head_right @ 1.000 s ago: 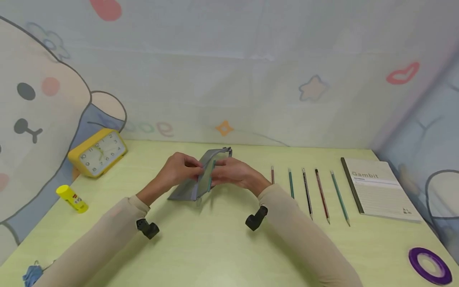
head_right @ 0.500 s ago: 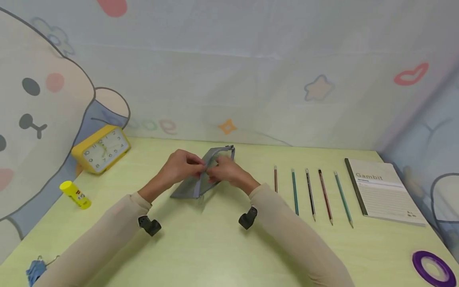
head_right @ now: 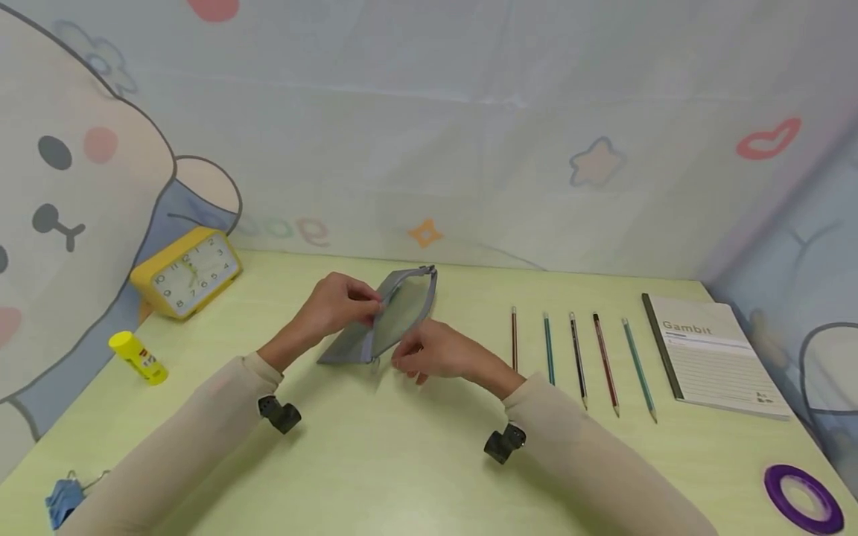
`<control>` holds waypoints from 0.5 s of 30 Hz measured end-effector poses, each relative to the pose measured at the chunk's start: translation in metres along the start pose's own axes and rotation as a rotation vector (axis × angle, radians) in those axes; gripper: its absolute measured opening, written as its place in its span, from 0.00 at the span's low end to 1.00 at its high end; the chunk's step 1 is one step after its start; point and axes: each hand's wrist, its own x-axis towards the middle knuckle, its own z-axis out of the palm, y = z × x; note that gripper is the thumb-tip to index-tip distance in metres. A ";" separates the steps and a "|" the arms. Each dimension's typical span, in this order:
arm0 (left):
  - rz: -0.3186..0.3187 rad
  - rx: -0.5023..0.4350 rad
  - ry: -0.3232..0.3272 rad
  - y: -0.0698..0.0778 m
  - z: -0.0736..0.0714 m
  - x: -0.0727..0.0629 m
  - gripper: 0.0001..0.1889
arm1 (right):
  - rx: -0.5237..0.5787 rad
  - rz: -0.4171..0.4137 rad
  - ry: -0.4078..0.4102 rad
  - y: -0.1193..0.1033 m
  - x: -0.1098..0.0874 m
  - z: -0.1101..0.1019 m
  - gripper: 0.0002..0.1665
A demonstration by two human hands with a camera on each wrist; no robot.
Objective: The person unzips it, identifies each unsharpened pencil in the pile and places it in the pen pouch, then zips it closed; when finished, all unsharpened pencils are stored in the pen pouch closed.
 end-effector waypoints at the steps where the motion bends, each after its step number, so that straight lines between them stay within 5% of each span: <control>1: 0.000 0.001 -0.001 0.000 0.001 0.001 0.09 | 0.065 0.010 -0.042 0.004 -0.001 0.003 0.16; 5: 0.001 0.011 -0.006 0.000 0.003 0.001 0.09 | 0.268 0.019 -0.116 0.017 0.004 0.015 0.20; 8: 0.002 0.013 -0.006 0.000 0.004 0.000 0.10 | 0.321 0.019 -0.090 0.021 0.008 0.020 0.17; 12: 0.015 0.045 -0.024 0.000 0.000 0.001 0.10 | 0.218 -0.036 0.022 0.022 0.011 0.020 0.13; 15: 0.050 0.126 -0.102 0.000 -0.007 -0.002 0.10 | 0.015 -0.133 0.122 0.019 0.010 0.020 0.10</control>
